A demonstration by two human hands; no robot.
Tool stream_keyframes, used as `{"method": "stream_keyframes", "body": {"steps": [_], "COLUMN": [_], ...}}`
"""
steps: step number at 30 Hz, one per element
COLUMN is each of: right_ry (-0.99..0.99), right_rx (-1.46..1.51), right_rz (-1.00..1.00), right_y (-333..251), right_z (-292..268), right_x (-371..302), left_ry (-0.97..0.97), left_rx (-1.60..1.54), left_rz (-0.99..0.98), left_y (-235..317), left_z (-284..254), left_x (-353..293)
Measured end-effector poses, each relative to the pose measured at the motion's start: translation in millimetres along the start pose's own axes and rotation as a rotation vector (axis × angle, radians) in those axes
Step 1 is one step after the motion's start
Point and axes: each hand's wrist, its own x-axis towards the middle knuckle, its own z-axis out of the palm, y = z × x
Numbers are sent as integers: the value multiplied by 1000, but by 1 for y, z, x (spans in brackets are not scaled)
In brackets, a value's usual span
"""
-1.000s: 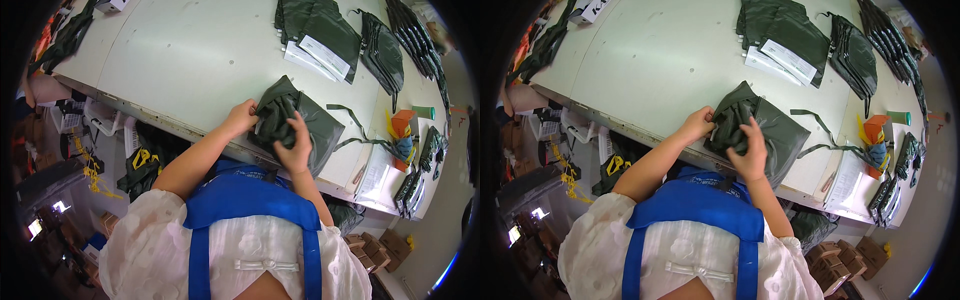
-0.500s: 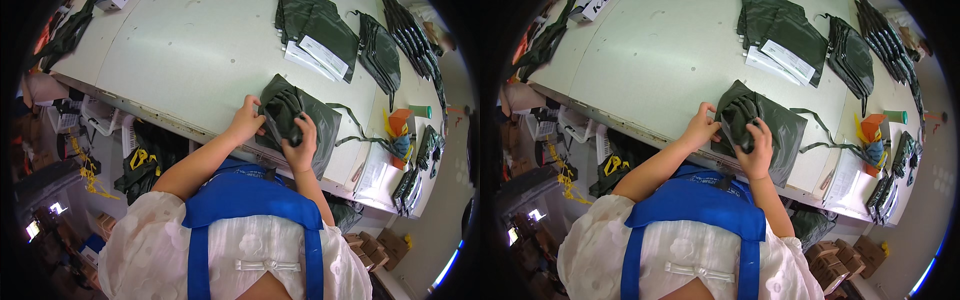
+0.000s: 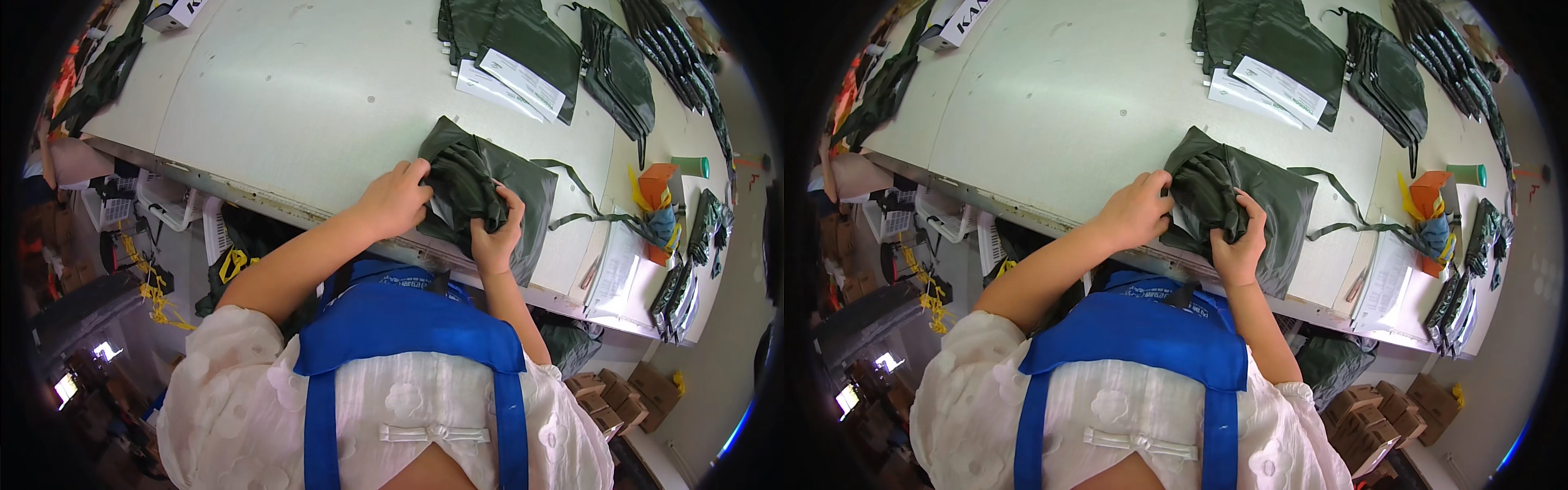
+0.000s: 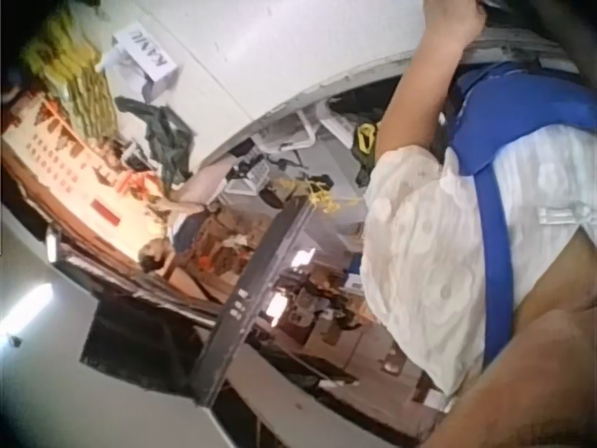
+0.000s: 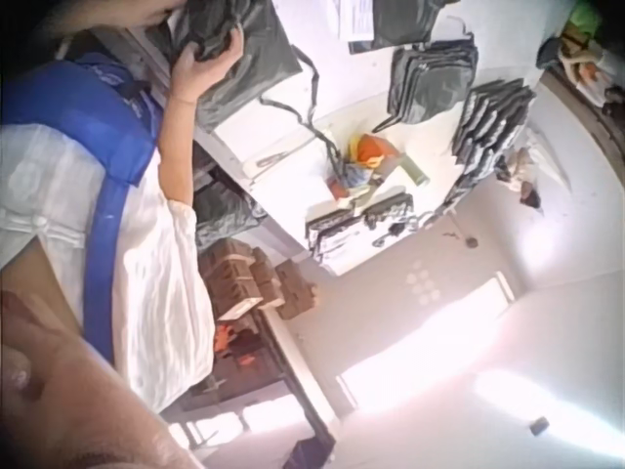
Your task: The person folds a large green fabric item on a white table, smoothing and aligning it into a compact rectangular shape. The person then places the folded item into a matching green bag and sets it aside.
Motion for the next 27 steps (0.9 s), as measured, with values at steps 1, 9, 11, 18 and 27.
{"method": "stream_keyframes", "body": {"steps": [1, 9, 11, 18, 27], "right_ry": [-11, -183, -181, -355, -735], "right_rx": [-41, -104, -96, -100, -245], "right_rz": [-10, 0, -28, -181, -346], "right_y": [-1, -5, 0, -4, 6], "right_z": [-1, -6, -4, -1, 26], "right_x": [0, 7, 4, -1, 1], "left_ry": [-95, -615, -564, -478, -403], "left_rx": [-64, -286, -226, 22, -271], "left_rz": [22, 235, 231, 234, 140], "left_y": [0, -10, -7, -4, -8], "left_z": [-4, -26, -26, -21, -21], "left_x": [3, 21, 14, -4, -25]}}
